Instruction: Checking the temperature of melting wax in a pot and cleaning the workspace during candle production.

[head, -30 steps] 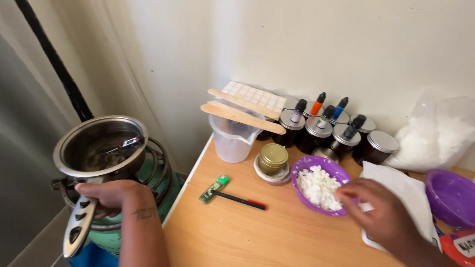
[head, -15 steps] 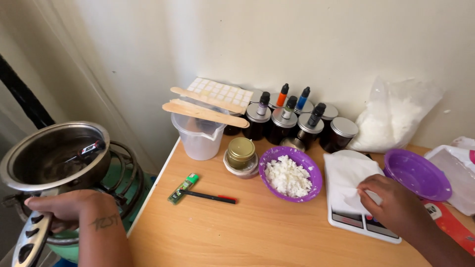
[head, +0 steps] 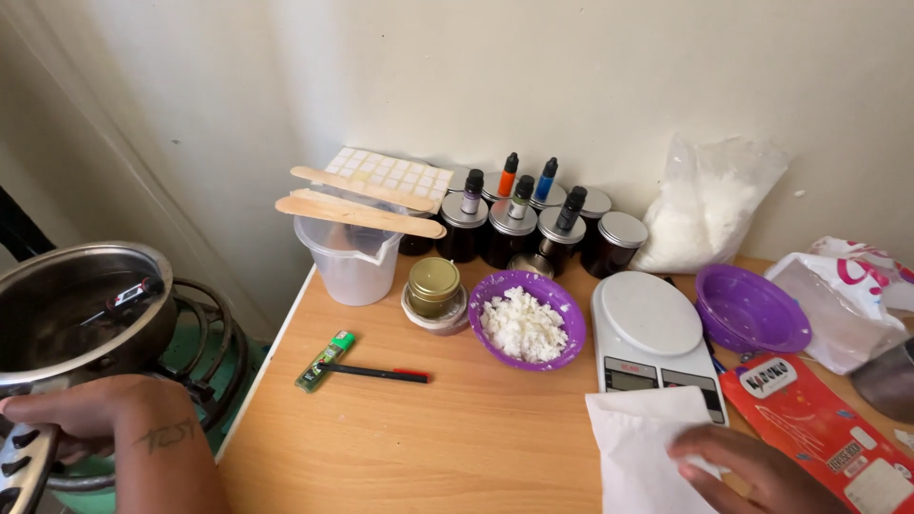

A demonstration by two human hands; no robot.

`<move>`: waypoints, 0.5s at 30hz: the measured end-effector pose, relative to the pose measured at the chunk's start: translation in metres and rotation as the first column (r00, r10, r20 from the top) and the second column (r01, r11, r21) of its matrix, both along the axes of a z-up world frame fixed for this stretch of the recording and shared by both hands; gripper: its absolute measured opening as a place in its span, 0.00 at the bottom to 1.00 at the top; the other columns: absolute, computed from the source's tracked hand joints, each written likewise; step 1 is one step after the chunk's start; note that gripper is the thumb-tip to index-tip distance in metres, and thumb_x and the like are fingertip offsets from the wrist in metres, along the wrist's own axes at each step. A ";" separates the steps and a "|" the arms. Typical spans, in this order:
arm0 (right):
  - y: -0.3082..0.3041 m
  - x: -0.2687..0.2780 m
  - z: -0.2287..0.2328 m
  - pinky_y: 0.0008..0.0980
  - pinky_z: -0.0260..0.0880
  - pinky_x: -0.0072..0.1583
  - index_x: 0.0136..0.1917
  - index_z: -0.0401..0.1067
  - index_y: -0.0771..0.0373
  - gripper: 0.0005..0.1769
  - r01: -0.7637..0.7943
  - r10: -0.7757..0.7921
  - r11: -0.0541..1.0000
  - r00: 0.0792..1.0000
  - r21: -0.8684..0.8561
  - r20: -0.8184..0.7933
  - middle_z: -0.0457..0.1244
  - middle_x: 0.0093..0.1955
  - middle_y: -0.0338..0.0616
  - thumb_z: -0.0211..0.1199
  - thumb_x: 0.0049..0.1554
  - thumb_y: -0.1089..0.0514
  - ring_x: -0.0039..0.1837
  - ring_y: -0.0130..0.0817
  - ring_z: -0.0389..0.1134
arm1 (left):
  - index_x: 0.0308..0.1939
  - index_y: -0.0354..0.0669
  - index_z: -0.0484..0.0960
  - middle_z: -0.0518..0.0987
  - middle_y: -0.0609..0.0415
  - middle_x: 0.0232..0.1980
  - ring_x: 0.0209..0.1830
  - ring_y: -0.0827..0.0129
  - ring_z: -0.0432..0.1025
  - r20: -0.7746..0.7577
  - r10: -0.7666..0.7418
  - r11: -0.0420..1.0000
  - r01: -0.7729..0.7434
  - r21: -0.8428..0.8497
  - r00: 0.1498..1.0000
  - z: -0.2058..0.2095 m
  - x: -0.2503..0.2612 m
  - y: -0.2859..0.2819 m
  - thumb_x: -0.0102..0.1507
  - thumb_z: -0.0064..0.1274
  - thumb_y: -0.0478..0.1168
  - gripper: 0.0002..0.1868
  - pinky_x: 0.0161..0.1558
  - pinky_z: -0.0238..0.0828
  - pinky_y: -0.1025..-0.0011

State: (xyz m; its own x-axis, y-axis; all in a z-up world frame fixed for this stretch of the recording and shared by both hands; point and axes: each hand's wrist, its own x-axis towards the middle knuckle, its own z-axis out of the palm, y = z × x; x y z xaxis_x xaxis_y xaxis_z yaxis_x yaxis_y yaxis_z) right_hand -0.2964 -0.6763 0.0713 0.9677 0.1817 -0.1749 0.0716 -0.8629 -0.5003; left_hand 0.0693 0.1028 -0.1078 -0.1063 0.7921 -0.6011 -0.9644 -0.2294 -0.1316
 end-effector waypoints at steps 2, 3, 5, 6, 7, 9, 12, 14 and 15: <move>0.003 0.000 -0.025 0.34 0.66 0.77 0.72 0.76 0.48 0.31 -0.026 0.053 0.997 0.917 -0.073 0.395 0.70 0.76 0.31 0.73 0.56 0.46 0.77 0.28 0.71 | 0.28 0.53 0.65 0.67 0.54 0.27 0.29 0.61 0.59 -0.358 -0.102 0.994 0.078 -0.082 0.928 -0.008 0.006 0.007 0.46 0.51 0.78 0.34 0.38 0.51 0.65; 0.003 -0.001 -0.035 0.34 0.66 0.77 0.72 0.76 0.48 0.31 -0.021 0.048 0.997 0.919 -0.073 0.391 0.70 0.76 0.31 0.73 0.56 0.46 0.77 0.28 0.71 | 0.28 0.53 0.65 0.67 0.54 0.27 0.29 0.61 0.59 -0.362 -0.107 0.993 0.083 -0.083 0.926 -0.002 0.001 0.002 0.46 0.51 0.78 0.34 0.38 0.51 0.65; 0.005 0.004 -0.057 0.45 0.49 0.82 0.81 0.65 0.51 0.42 -0.168 0.181 0.982 0.966 -0.084 0.184 0.49 0.90 0.41 0.78 0.59 0.43 0.90 0.38 0.46 | 0.27 0.55 0.69 0.69 0.56 0.27 0.29 0.63 0.61 -0.062 -0.002 0.999 -0.001 -0.043 0.998 0.014 -0.006 -0.004 0.47 0.53 0.76 0.31 0.37 0.52 0.65; 0.008 0.000 -0.060 0.45 0.49 0.82 0.81 0.65 0.51 0.42 -0.167 0.180 0.982 0.966 -0.083 0.184 0.49 0.90 0.41 0.78 0.59 0.43 0.90 0.38 0.46 | 0.27 0.55 0.69 0.69 0.56 0.27 0.29 0.63 0.61 -0.062 -0.003 0.999 0.000 -0.042 0.998 0.022 -0.011 -0.008 0.47 0.53 0.76 0.31 0.37 0.52 0.65; 0.011 -0.003 -0.063 0.44 0.55 0.80 0.77 0.69 0.51 0.38 -0.138 0.163 0.985 0.940 -0.103 0.300 0.53 0.88 0.40 0.77 0.58 0.45 0.87 0.38 0.53 | 0.27 0.57 0.72 0.71 0.57 0.27 0.29 0.64 0.62 0.174 0.076 0.997 -0.072 -0.031 0.982 0.029 -0.016 -0.012 0.48 0.54 0.75 0.29 0.37 0.52 0.64; 0.018 -0.004 -0.052 0.44 0.61 0.78 0.74 0.74 0.50 0.34 -0.105 0.145 0.987 0.900 -0.119 0.411 0.57 0.86 0.39 0.76 0.56 0.46 0.84 0.38 0.59 | 0.26 0.58 0.75 0.73 0.57 0.27 0.28 0.65 0.64 0.399 0.145 0.989 -0.142 -0.038 0.905 0.042 -0.027 -0.022 0.49 0.55 0.73 0.26 0.36 0.53 0.64; 0.026 0.005 -0.015 0.43 0.70 0.73 0.67 0.77 0.54 0.23 0.167 -0.072 0.980 0.802 -0.107 0.593 0.69 0.73 0.42 0.65 0.59 0.53 0.73 0.38 0.70 | 0.25 0.60 0.80 0.76 0.59 0.26 0.28 0.68 0.67 0.763 0.248 0.958 -0.266 -0.103 0.597 0.061 -0.046 -0.036 0.51 0.57 0.70 0.22 0.35 0.54 0.62; 0.022 0.015 -0.001 0.46 0.68 0.70 0.75 0.69 0.49 0.33 0.306 -0.212 0.949 0.802 -0.078 0.559 0.67 0.72 0.39 0.68 0.58 0.51 0.75 0.41 0.65 | 0.24 0.62 0.86 0.80 0.60 0.26 0.27 0.70 0.70 0.950 0.279 0.917 -0.335 -0.218 0.144 0.076 -0.053 -0.050 0.53 0.59 0.67 0.19 0.34 0.54 0.61; 0.012 0.022 -0.012 0.46 0.68 0.70 0.75 0.69 0.49 0.33 0.309 -0.217 0.948 0.800 -0.074 0.559 0.67 0.72 0.39 0.68 0.58 0.51 0.75 0.41 0.65 | 0.24 0.62 0.86 0.80 0.60 0.26 0.27 0.70 0.70 0.951 0.275 0.919 -0.331 -0.216 0.143 0.087 -0.055 -0.059 0.53 0.59 0.67 0.19 0.34 0.54 0.61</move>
State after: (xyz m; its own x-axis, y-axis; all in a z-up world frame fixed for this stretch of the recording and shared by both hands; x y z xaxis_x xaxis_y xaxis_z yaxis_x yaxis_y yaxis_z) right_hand -0.2748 -0.6647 0.0596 0.9202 -0.0781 0.3836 0.0483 -0.9497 -0.3094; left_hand 0.0144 0.0438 -0.0203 0.2831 0.8692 -0.4055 0.0609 -0.4382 -0.8968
